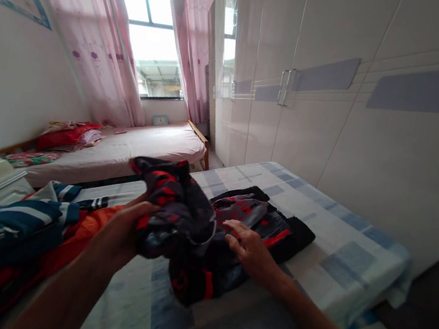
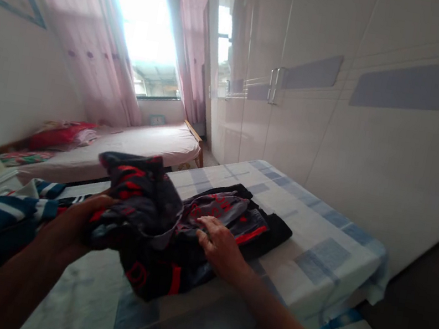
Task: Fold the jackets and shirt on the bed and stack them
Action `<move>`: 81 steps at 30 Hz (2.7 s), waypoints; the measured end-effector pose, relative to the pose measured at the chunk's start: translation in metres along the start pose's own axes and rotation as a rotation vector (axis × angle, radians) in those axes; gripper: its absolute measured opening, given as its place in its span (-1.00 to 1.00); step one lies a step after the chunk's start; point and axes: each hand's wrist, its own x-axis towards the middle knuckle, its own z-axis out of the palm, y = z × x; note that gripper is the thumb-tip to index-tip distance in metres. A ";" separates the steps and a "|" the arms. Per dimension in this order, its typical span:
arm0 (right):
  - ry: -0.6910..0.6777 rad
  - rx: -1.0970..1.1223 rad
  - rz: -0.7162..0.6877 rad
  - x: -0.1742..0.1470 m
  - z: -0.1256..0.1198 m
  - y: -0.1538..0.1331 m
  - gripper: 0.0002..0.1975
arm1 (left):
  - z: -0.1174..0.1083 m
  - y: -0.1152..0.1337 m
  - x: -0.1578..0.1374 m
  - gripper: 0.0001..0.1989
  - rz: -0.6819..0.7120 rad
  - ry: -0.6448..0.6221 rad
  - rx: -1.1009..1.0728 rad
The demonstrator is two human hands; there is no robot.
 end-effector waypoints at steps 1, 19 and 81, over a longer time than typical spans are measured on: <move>0.048 -0.027 0.023 -0.009 -0.007 0.003 -0.66 | 0.023 0.007 0.011 -0.64 0.018 -0.105 -0.031; 0.344 0.906 0.790 -0.111 -0.054 0.054 -0.46 | 0.040 -0.072 0.155 -0.38 0.146 -0.136 0.714; 0.145 0.484 0.541 0.132 -0.011 0.098 -0.70 | 0.013 -0.132 0.008 -0.47 0.878 -0.552 1.208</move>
